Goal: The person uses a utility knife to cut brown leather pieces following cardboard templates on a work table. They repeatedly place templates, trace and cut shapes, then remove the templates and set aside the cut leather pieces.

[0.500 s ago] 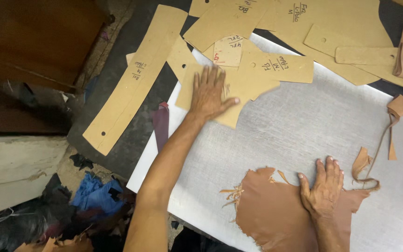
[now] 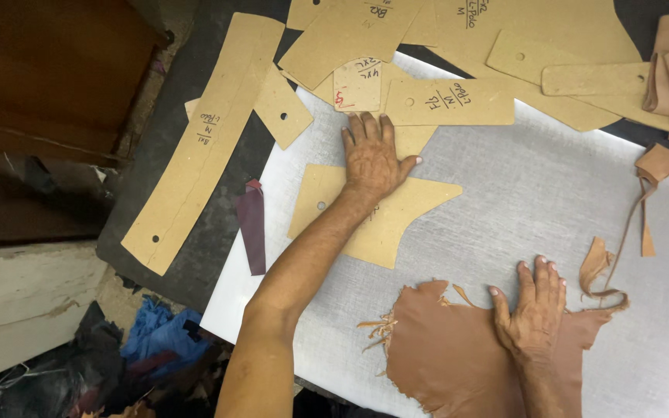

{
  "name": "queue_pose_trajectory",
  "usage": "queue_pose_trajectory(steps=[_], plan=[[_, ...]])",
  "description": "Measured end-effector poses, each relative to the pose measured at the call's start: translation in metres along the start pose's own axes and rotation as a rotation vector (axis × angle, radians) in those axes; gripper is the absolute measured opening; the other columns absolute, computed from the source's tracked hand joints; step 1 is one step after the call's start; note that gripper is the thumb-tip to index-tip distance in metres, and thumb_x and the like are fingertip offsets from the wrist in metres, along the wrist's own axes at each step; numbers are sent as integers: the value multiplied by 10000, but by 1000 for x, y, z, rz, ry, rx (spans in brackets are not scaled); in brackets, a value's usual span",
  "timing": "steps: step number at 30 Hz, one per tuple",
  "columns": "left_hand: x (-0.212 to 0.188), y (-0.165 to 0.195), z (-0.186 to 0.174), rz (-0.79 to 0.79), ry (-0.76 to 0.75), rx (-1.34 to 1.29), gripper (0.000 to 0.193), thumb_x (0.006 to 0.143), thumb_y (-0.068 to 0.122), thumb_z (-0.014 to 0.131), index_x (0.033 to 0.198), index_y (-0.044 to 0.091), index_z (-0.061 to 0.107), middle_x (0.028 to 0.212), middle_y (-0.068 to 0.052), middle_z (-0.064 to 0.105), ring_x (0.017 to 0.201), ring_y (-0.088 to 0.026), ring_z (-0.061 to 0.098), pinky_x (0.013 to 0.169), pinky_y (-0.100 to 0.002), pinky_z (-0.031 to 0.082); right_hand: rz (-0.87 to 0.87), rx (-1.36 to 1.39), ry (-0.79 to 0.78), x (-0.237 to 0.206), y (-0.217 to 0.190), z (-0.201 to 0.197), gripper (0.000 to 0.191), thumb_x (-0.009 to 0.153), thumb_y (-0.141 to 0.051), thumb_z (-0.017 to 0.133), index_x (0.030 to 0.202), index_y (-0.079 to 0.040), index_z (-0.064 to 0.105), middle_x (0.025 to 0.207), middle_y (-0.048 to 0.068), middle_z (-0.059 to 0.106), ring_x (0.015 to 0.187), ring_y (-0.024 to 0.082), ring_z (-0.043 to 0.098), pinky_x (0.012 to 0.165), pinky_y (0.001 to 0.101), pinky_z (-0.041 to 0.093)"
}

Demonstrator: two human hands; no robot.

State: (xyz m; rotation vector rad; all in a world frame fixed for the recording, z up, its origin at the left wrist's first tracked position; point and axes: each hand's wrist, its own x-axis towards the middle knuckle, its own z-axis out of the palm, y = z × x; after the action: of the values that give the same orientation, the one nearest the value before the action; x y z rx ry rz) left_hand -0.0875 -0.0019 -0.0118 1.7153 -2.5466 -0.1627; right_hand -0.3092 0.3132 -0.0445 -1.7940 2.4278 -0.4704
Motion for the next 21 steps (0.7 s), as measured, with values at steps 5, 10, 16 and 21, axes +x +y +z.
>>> queue_pose_trajectory(steps=[5, 10, 16, 21], plan=[[7, 15, 22, 77, -94, 184, 898, 929, 602, 520, 1510, -44, 295, 1366, -495, 407, 1256, -630, 463, 922, -621, 489, -34, 22, 35, 1, 6, 2, 667, 924, -415, 652, 1444, -7, 564, 1618, 242, 432, 1543, 407, 347, 1286, 566, 227], [-3, 26, 19, 326, 69, 569, 574, 977, 175, 506, 1456, -127, 409, 1105, -494, 629, 943, -530, 716, 708, -535, 603, -32, 51, 65, -13, 14, 5, 625, 964, -403, 651, 1448, -14, 579, 1622, 239, 461, 1552, 406, 376, 1302, 565, 243], [-127, 19, 2, 624, -118, 260, 530, 951, 273, 568, 1316, -112, 564, 934, -342, 718, 830, -380, 748, 686, -502, 612, -74, 36, 80, -23, 22, 16, 576, 1000, -388, 661, 1420, -1, 586, 1598, 242, 465, 1531, 405, 383, 1293, 556, 249], [-108, -121, -33, 228, 160, -95, 270, 948, 283, 653, 1157, 116, 689, 981, -88, 736, 937, -272, 707, 805, -428, 583, -111, 40, 99, -25, 21, 16, 564, 1035, -403, 644, 1428, -4, 572, 1573, 235, 449, 1516, 399, 368, 1309, 556, 241]])
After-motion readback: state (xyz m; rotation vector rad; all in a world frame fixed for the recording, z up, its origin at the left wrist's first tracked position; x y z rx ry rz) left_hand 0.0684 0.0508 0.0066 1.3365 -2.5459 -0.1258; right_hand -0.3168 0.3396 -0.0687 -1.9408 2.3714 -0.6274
